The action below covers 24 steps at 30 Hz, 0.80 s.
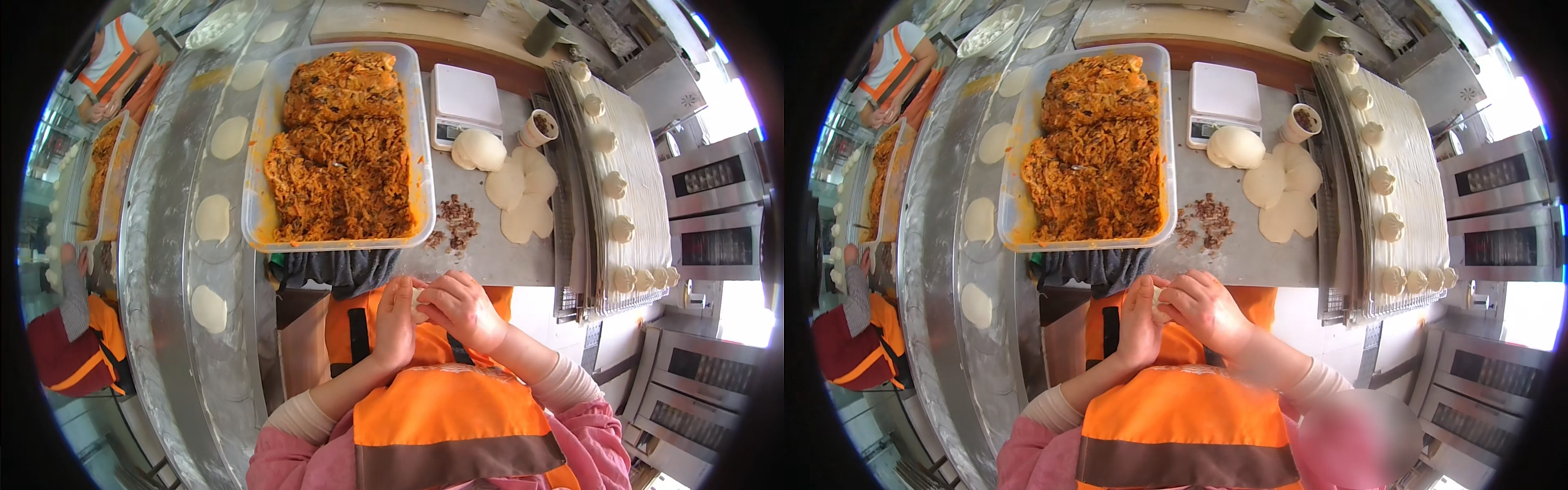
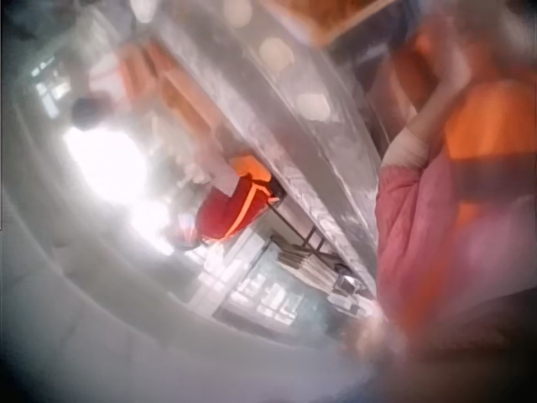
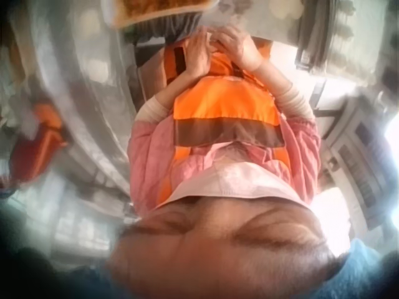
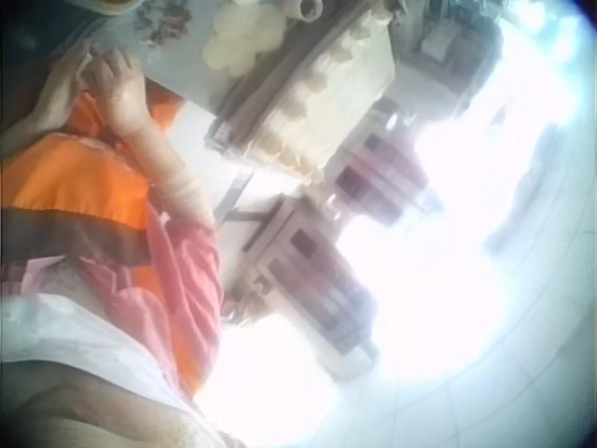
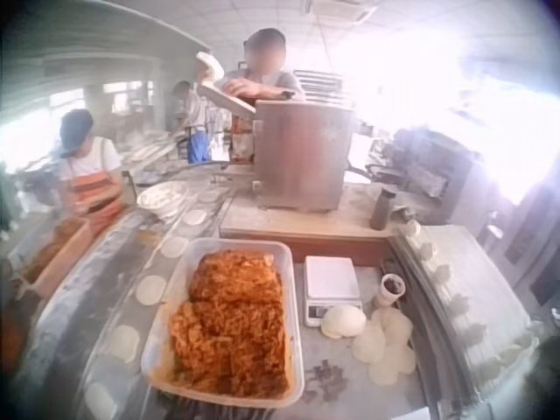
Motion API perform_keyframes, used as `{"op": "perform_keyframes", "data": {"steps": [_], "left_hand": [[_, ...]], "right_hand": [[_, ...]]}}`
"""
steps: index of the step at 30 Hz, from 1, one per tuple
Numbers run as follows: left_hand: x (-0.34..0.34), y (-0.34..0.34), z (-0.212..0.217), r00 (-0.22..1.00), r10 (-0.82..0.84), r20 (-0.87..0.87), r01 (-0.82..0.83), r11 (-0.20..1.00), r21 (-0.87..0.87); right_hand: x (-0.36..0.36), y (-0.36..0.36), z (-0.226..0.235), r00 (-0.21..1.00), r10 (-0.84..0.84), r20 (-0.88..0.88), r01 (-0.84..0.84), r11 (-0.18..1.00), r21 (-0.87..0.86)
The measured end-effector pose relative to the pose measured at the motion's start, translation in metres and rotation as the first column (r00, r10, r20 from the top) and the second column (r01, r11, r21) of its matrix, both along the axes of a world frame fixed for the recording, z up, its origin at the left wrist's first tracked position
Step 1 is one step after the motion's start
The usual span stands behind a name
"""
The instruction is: The person scoops filling from a container and places it onto round dough wrappers, then folds and seals the edges to form dumplings. The finished dumplings are placed on a tray beside the workstation.
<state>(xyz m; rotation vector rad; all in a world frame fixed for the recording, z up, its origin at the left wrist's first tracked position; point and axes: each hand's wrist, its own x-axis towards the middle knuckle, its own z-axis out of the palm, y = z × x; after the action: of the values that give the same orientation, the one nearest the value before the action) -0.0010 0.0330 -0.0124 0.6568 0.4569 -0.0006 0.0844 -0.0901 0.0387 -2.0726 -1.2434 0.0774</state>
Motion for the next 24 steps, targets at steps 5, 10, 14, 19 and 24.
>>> {"op": "perform_keyframes", "data": {"steps": [5, 10, 14, 19, 24], "left_hand": [[0.004, -0.006, -0.005, 0.997, -0.002, -0.077, 0.007, 0.998, 0.057], [0.014, 0.009, 0.001, 0.976, -0.214, -0.045, 0.211, 0.975, -0.072], [0.017, 0.015, -0.004, 0.922, -0.383, -0.064, 0.368, 0.915, -0.168], [0.018, 0.016, -0.013, 0.851, -0.522, -0.063, 0.478, 0.818, -0.322], [0.023, 0.009, -0.014, 0.875, -0.465, -0.134, 0.415, 0.863, -0.288]], "right_hand": [[0.002, -0.006, 0.001, 1.0, 0.019, 0.007, -0.019, 0.998, -0.057], [0.003, -0.003, 0.021, 0.976, -0.072, -0.204, 0.058, 0.996, -0.075], [0.014, -0.009, 0.017, 0.934, 0.086, -0.346, -0.085, 0.996, 0.018], [0.022, -0.011, 0.018, 0.938, 0.175, -0.299, -0.193, 0.981, -0.031], [0.021, -0.012, 0.007, 0.96, 0.169, -0.224, -0.173, 0.985, 0.001]]}}
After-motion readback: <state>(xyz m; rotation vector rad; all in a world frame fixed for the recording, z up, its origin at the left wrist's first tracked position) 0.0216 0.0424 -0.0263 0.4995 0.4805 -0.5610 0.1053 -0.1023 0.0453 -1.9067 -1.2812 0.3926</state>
